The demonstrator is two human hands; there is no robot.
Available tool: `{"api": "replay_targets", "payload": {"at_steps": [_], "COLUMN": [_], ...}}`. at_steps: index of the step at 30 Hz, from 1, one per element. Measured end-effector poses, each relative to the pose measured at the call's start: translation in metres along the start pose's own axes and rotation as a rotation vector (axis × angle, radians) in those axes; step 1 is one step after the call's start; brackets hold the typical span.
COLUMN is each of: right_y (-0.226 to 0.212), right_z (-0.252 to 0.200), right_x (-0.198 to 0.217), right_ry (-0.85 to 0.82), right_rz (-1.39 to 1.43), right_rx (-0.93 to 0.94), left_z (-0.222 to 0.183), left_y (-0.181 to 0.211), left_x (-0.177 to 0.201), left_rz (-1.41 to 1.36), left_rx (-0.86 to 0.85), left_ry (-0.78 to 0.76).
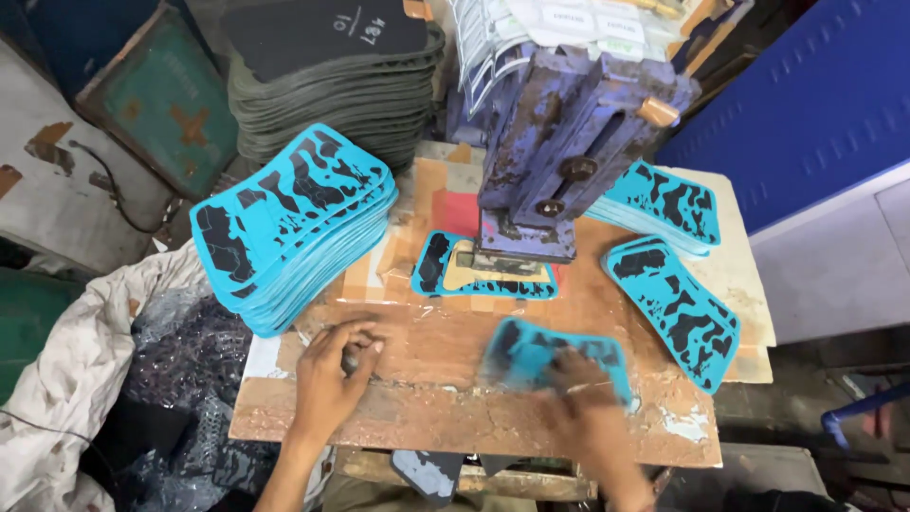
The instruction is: The worker uses a punching machine to cut out sandal or shoe sole shapes from printed foam sheets.
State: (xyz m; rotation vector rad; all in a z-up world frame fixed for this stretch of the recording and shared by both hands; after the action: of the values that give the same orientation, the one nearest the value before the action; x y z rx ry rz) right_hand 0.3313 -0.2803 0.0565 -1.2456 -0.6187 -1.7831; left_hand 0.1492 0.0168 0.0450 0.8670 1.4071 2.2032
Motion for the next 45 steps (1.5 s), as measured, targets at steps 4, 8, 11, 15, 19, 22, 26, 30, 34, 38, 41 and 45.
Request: {"api": "replay_targets", "payload": {"at_steps": [4,8,11,15,19,22,26,30,34,38,41,45], "right_y": [-0.046,-0.059,-0.062,-0.060,-0.062,-0.074,-0.106,-0.110,-0.105,-0.106,-0.116,-0.125], "right_z": [0.008,0.017,0.025,0.022,0.019,0.013,0.003,-0.010,0.049,0.115,0.121,0.123], "right_x": [0.003,0.004,0.000,-0.002,-0.004,-0.003,0.004,-0.010,-0.034,-0.064,-0.062,-0.060], "right_ry": [0.002,0.042,0.031,0.012,0.000,-0.005,-0.017,-0.093,-0.092,-0.046,0.007,-0.038], "right_rz": [0.063,0.093,0.088,0.122,0.121,0.099,-0.010,-0.077,-0.047,-0.125,-0.164,-0.142], "right_rx": [-0.094,-0.115,-0.101,-0.100,-0.096,-0.107,-0.057,0.020,0.098,0.053,0.030,-0.007], "left_z": [0.002,0.018,0.047,0.078,0.105,0.102,0.051,-0.022,-0.042,-0.035,-0.019,-0.019], "left_y": [0.012,-0.018,-0.026,-0.032,-0.047,-0.022,-0.001,-0.060,-0.098,-0.100,-0.084,-0.076], "left_x": [-0.001,-0.006,-0.019,-0.064,-0.097,-0.095,-0.077,0.042,0.094,0.055,0.040,0.040], "left_rz": [0.034,-0.053,-0.034,-0.198,-0.112,0.270,0.343,0.428,0.050,-0.164,-0.116,-0.177], "left_rx": [-0.089,0.190,0.154,0.358,0.328,0.010,-0.096,0.407,0.707,0.615,0.394,0.389], "left_ry": [-0.009,-0.047,-0.084,-0.197,-0.189,-0.081,-0.105,-0.125,-0.178,-0.253,-0.271,-0.296]}}
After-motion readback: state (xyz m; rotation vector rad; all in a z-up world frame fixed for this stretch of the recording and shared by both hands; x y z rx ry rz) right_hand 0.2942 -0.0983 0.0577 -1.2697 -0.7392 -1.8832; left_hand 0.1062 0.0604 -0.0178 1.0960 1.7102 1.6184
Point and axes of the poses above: each hand's wrist, its own z-axis towards the middle knuckle, its own x-axis out of the back of the hand, y = z × x, the point moved 10 cm from there along z, towards the middle knuckle, and after that the axes turned 13 degrees about -z, right-handed, at the moved point
